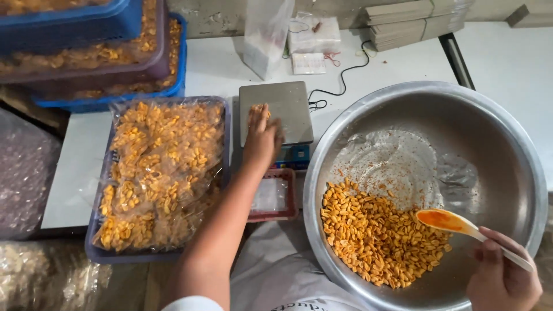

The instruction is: Scooping nuts from a large bowl into small plastic bags and weighing them on a digital scale.

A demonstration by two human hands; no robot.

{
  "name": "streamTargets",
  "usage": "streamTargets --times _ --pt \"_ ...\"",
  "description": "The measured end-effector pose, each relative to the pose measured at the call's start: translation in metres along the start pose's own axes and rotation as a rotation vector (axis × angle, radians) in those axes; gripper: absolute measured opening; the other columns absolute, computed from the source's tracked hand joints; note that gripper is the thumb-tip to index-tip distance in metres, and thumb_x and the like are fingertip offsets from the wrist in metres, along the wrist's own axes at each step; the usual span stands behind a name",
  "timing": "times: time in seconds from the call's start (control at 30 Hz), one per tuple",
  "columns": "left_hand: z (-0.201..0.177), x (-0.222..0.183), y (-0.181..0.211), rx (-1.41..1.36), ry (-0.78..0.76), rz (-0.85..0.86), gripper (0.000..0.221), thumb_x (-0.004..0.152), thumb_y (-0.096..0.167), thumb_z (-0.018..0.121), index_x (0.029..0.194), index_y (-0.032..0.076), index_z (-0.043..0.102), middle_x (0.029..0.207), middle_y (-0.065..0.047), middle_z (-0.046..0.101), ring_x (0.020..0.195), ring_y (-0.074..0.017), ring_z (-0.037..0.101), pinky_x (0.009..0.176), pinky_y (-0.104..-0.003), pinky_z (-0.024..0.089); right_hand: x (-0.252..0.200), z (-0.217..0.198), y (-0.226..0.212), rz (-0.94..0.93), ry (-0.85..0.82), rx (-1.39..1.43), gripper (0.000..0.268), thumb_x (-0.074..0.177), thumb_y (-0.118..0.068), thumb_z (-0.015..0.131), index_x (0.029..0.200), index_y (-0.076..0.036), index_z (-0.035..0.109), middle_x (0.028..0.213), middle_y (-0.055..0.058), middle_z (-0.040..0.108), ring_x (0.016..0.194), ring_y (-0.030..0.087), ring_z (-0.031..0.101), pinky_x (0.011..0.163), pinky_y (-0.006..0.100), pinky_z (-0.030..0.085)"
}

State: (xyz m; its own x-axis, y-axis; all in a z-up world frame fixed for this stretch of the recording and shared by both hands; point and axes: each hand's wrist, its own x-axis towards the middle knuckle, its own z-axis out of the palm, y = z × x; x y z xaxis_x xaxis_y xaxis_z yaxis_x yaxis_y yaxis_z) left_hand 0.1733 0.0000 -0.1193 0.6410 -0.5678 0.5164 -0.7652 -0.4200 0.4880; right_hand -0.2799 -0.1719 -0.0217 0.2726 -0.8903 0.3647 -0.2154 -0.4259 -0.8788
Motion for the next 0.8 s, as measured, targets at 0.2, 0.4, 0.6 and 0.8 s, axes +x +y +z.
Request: streamTargets --times 0.2,0.4,0.6,0.8 --pt "-0.026 0.026 0.027 -0.122 0.317 -0.103 0.064 0.098 0.043 0.063 0.144 0.004 0.046 0.144 -0.017 0.052 0.136 -0.0326 0.049 0.115 -0.042 0.041 0.003 -0.006 0.02 0.102 -0.076 -0.008 0.018 0.128 -0.023 0.057 0.135 -0.009 0.065 0.106 0.004 0.064 0.084 0.005 0.055 0.08 0.013 0.039" --pt "-0.151 0.006 0.054 -0.878 0.59 -0.618 0.048 0.094 0.008 0.067 0.14 0.015 0.053 0.109 -0.01 0.07 0.088 -0.0178 0.073 0.075 -0.027 0.063 0.102 -0.055 0.321 -0.897 -0.288 -0.14 0.018 0.101 0.013 0.075 0.092 0.015 0.059 0.097 0.028 0.065 0.114 0.055 0.071 0.103 0.046 0.056" --pt "-0.211 -0.053 -0.025 0.089 0.319 -0.509 0.022 0.103 0.017 0.058 0.12 0.01 0.068 0.134 -0.012 0.053 0.108 -0.0237 0.045 0.076 -0.032 0.053 0.059 -0.048 0.178 -0.006 -0.493 -0.052 0.05 0.131 -0.027 0.045 0.153 0.015 0.057 0.107 0.024 0.061 0.091 0.026 0.059 0.093 0.028 0.046" --pt "-0.209 -0.056 -0.038 0.334 -0.34 -0.788 0.083 0.101 0.063 0.032 0.163 0.013 0.008 0.168 -0.022 0.001 0.155 -0.0392 -0.001 0.125 -0.05 0.006 0.058 -0.033 0.2 0.012 -0.37 -0.12 0.041 0.139 -0.032 0.053 0.143 0.006 0.067 0.094 0.018 0.063 0.076 0.02 0.057 0.08 0.026 0.047"
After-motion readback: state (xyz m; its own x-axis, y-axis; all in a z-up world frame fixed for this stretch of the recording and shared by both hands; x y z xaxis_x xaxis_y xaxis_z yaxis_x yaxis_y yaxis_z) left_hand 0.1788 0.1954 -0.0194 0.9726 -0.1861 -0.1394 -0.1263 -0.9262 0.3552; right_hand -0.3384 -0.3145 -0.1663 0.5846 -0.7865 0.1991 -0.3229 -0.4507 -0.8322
